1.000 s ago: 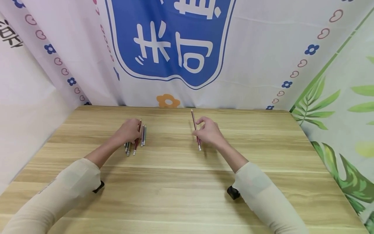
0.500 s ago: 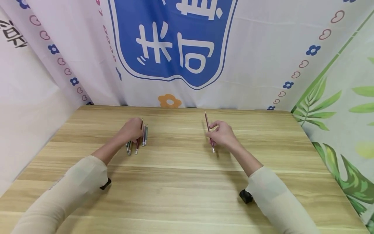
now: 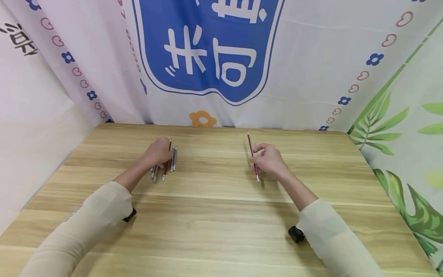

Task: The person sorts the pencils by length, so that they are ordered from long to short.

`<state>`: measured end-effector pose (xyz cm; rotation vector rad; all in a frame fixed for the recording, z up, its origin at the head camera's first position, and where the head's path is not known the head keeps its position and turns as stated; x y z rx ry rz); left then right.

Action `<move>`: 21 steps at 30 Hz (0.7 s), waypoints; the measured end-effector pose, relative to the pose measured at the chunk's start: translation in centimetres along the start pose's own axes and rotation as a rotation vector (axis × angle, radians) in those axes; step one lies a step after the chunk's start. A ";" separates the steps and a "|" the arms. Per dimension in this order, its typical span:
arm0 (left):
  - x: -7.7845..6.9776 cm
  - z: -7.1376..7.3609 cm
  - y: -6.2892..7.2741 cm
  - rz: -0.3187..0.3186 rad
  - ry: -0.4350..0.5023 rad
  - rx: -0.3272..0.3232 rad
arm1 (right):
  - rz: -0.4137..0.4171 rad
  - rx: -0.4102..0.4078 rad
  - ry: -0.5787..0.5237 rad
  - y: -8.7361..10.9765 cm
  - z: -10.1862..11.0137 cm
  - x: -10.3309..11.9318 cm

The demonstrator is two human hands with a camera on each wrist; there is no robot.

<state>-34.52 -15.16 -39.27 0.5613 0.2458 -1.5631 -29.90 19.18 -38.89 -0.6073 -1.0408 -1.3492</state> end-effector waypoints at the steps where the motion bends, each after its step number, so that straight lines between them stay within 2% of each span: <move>1: 0.0 0.1 0.1 0.006 0.002 -0.001 | 0.000 0.002 0.001 0.0 0.0 0.0; 9: 0.2 0.6 0.9 0.024 0.049 0.004 | 0.016 0.001 -0.002 0.1 0.1 0.2; 16: 0.3 0.3 0.9 0.036 0.035 0.020 | 0.024 0.007 -0.009 0.2 0.1 0.3; 21: 0.6 0.1 0.8 0.085 0.029 0.033 | 0.028 0.006 0.003 0.2 0.0 0.4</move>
Point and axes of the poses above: each hand's wrist, its own y-axis away from the middle knuckle, its own z-axis out of the back of the hand, x = y × z, the point moved 7 cm from there along -y, towards the middle knuckle, and after that the axes turned 4 degrees about y, right-handed, at the moved point
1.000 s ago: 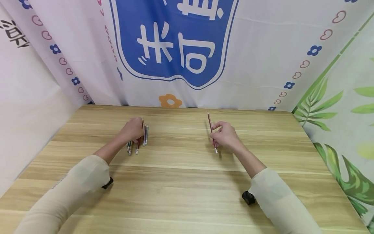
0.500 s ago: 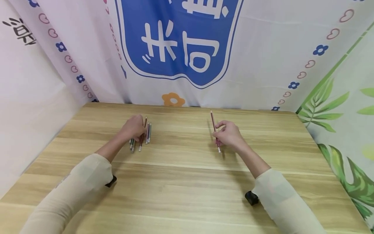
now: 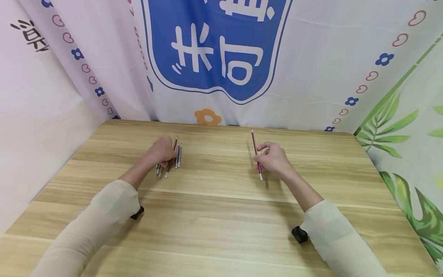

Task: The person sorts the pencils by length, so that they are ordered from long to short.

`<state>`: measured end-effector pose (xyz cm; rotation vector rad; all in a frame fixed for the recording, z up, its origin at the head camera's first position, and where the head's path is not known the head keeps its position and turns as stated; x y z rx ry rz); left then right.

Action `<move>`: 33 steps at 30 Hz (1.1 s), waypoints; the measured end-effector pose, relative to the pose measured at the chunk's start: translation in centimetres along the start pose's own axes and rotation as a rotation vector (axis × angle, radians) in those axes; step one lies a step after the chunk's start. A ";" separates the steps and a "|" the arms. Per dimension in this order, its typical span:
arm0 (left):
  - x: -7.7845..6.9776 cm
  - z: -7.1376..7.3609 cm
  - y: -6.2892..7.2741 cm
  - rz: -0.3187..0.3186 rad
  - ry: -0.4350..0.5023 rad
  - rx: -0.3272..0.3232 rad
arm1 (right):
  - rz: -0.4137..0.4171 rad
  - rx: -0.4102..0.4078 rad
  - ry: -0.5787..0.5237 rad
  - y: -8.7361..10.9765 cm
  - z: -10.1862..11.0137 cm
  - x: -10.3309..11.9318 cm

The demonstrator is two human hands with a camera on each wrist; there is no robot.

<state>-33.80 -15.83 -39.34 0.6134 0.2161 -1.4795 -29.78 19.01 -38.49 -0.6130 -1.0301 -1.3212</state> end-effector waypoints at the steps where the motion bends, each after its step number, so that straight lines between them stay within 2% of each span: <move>1: 0.0 0.0 0.0 0.009 0.001 0.002 | 0.002 -0.001 0.002 0.0 0.0 0.0; 4: 0.1 0.0 -0.1 0.033 0.003 0.001 | 0.004 -0.004 0.006 0.0 0.1 0.1; 12: 0.6 0.0 -0.6 0.040 -0.007 0.000 | -0.001 -0.011 0.002 0.1 0.5 0.0; 19: 0.9 1.0 -0.7 -0.035 0.041 0.025 | -0.010 -0.008 -0.005 0.5 1.2 -0.7; 21: 0.9 1.2 -0.6 -0.069 0.099 0.038 | -0.013 -0.009 -0.008 0.5 1.4 -0.9; 25: 0.6 1.4 -0.5 -0.113 0.288 0.074 | -0.027 -0.014 -0.010 0.7 1.9 -1.4; 27: 0.5 1.4 -0.5 -0.103 0.391 0.082 | -0.034 -0.013 -0.009 0.8 2.0 -1.7; 33: 0.0 1.0 -0.4 -0.064 0.577 0.088 | -0.062 -0.014 -0.031 0.9 2.5 -2.7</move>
Point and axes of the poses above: each hand's wrist, its own y-axis away from the middle knuckle, its own z-axis out of the back of the hand, x = y × z, the point moved 7 cm from there along -y, towards the middle knuckle, and after that the axes turned 4 degrees about y, right-handed, at the moved point
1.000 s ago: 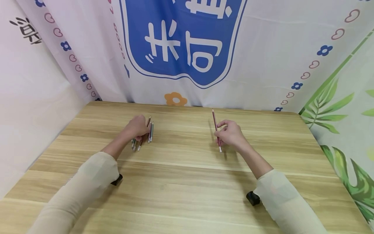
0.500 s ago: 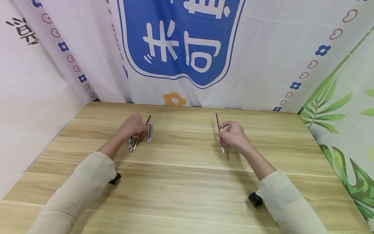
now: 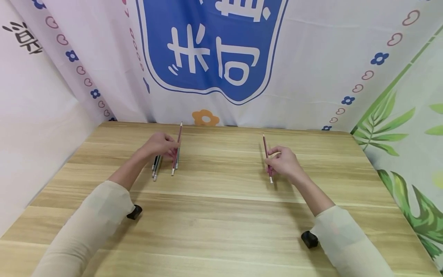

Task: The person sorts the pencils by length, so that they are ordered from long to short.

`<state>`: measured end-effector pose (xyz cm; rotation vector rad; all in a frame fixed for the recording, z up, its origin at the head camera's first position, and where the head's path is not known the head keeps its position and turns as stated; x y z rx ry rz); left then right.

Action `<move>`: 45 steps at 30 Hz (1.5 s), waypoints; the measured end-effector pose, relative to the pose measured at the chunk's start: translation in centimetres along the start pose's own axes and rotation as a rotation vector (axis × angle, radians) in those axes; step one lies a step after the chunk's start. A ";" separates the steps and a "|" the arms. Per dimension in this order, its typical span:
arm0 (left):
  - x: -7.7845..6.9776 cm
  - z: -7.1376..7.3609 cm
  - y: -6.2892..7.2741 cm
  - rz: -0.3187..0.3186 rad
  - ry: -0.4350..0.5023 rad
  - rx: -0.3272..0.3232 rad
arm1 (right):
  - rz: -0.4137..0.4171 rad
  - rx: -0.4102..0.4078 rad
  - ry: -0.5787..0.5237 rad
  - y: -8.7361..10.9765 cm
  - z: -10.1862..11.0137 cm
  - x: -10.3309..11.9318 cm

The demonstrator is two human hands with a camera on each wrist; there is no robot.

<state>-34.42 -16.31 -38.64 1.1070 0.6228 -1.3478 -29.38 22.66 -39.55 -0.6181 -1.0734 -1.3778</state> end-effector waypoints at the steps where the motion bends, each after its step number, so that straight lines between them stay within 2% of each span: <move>1: 0.0 -0.2 -0.1 -0.003 0.028 0.009 | -0.005 -0.001 -0.008 0.0 0.1 -0.2; 6: -0.1 -1.1 -0.7 -0.012 0.127 0.055 | -0.014 -0.008 -0.031 0.0 0.7 -1.3; 11: -0.8 -2.3 -0.9 -0.029 0.191 0.088 | -0.023 -0.025 -0.041 0.3 1.3 -1.9; 23: -1.8 -4.0 -1.3 -0.059 0.194 0.104 | -0.047 -0.042 -0.059 0.6 3.1 -3.3; 34: -2.6 -5.3 -1.3 -0.052 0.207 0.139 | -0.097 -0.063 -0.050 1.4 4.2 -4.0; 38: -2.9 -5.9 -1.3 -0.056 0.221 0.157 | -0.101 -0.092 -0.003 1.5 4.9 -4.3; 45: -3.0 -7.0 -1.5 -0.058 0.220 0.173 | -0.092 -0.127 0.139 1.9 6.1 -4.8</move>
Point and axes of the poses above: each hand's wrist, its own y-axis away from the middle knuckle, its own z-axis out of the back of the hand, x = y × z, the point moved 7 cm from there along -y, towards the middle knuckle, and after that the axes turned 4 degrees about y, right-handed, at the moved point
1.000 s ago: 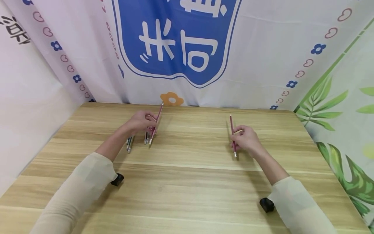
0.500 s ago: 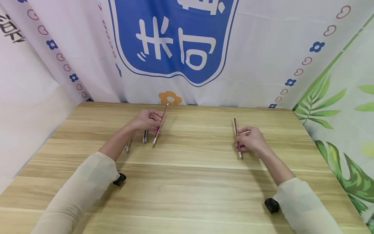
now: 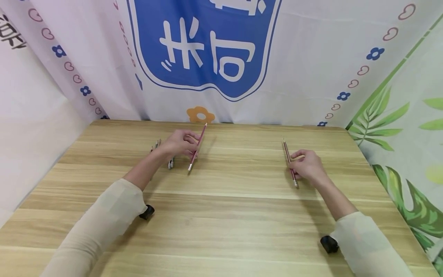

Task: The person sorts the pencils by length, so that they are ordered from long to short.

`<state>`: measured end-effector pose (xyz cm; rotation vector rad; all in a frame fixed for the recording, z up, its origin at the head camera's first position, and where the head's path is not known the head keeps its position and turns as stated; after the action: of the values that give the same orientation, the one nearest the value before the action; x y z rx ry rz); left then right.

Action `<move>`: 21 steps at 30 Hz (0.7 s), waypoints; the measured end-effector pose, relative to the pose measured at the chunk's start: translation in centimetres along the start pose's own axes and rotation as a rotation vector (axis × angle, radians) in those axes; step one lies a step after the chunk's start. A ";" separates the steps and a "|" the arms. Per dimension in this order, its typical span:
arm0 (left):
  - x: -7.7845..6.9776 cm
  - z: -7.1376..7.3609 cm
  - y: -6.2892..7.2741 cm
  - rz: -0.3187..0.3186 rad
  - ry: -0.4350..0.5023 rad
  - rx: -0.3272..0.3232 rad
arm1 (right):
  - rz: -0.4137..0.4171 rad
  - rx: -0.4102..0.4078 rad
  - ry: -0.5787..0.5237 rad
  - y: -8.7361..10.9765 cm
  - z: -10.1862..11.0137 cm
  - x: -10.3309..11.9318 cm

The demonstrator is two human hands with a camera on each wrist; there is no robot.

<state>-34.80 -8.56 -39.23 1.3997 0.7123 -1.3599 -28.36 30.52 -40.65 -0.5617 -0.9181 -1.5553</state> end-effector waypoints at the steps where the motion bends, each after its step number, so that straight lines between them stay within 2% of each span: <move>1: 0.1 -0.1 -0.1 0.001 -0.003 0.003 | 0.004 -0.002 0.013 0.0 0.1 -0.1; 16: 0.1 -2.2 -0.9 0.000 0.003 0.040 | 0.089 -0.061 0.172 0.0 2.2 -1.5; 21: 0.0 -2.8 -1.1 -0.005 0.010 0.063 | 0.087 -0.090 0.216 0.1 3.0 -1.8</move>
<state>-34.81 -5.59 -39.98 1.4563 0.6854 -1.3902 -28.30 33.97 -40.28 -0.4797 -0.6554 -1.5500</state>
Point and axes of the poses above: each hand's wrist, its own y-axis away from the middle knuckle, its own z-axis out of the back of the hand, x = y × z, the point moved 7 cm from there along -y, towards the middle knuckle, and after that the axes turned 4 degrees about y, right-handed, at the moved point
